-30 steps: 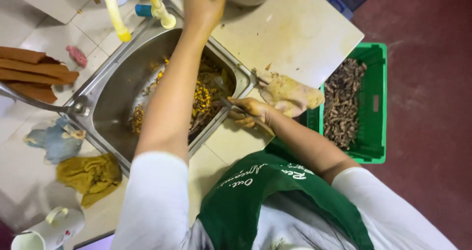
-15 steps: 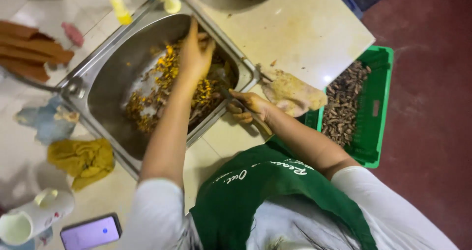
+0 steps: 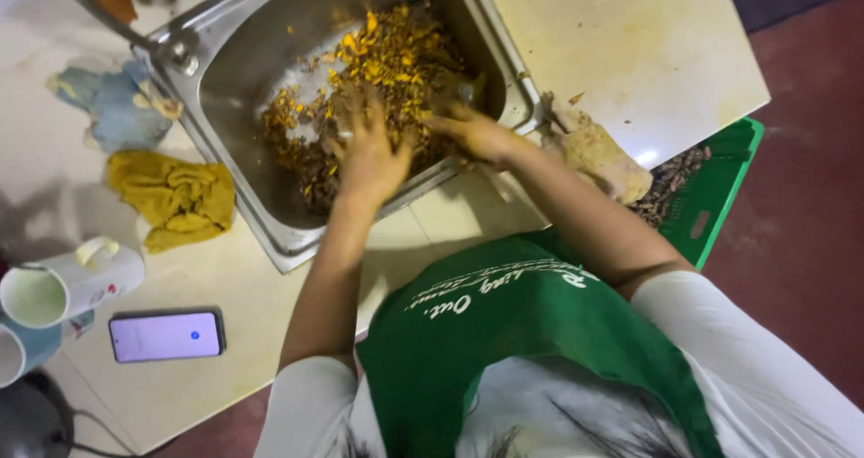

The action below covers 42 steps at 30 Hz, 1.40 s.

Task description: Peeling and scraping turmeric roots in a sink using a small knife

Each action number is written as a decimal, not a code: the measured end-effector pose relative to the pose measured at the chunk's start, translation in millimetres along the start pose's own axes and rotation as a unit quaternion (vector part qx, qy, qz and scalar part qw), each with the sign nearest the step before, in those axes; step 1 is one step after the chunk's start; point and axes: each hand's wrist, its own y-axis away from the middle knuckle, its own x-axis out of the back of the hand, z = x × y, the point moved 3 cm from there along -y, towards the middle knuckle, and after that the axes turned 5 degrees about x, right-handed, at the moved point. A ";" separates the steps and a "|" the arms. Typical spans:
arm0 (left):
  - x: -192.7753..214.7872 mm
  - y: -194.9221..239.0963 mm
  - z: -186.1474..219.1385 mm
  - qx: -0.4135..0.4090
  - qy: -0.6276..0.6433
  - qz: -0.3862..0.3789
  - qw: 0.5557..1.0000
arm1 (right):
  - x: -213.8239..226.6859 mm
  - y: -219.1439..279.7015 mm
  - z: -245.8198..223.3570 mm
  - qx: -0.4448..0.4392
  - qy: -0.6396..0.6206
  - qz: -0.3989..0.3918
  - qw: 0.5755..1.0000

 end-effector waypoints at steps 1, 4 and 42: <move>-0.9 -0.9 -16.1 0.005 0.002 -0.002 1.000 | -10.0 11.8 -19.3 -0.005 0.001 -0.003 1.000; -9.1 -19.0 -51.3 0.059 0.013 0.015 0.998 | -1.1 43.2 -66.6 0.102 0.055 0.051 0.992; -93.6 -69.6 -83.2 0.041 0.038 -0.220 0.974 | 46.4 54.0 -32.9 -0.005 -0.405 -0.248 0.880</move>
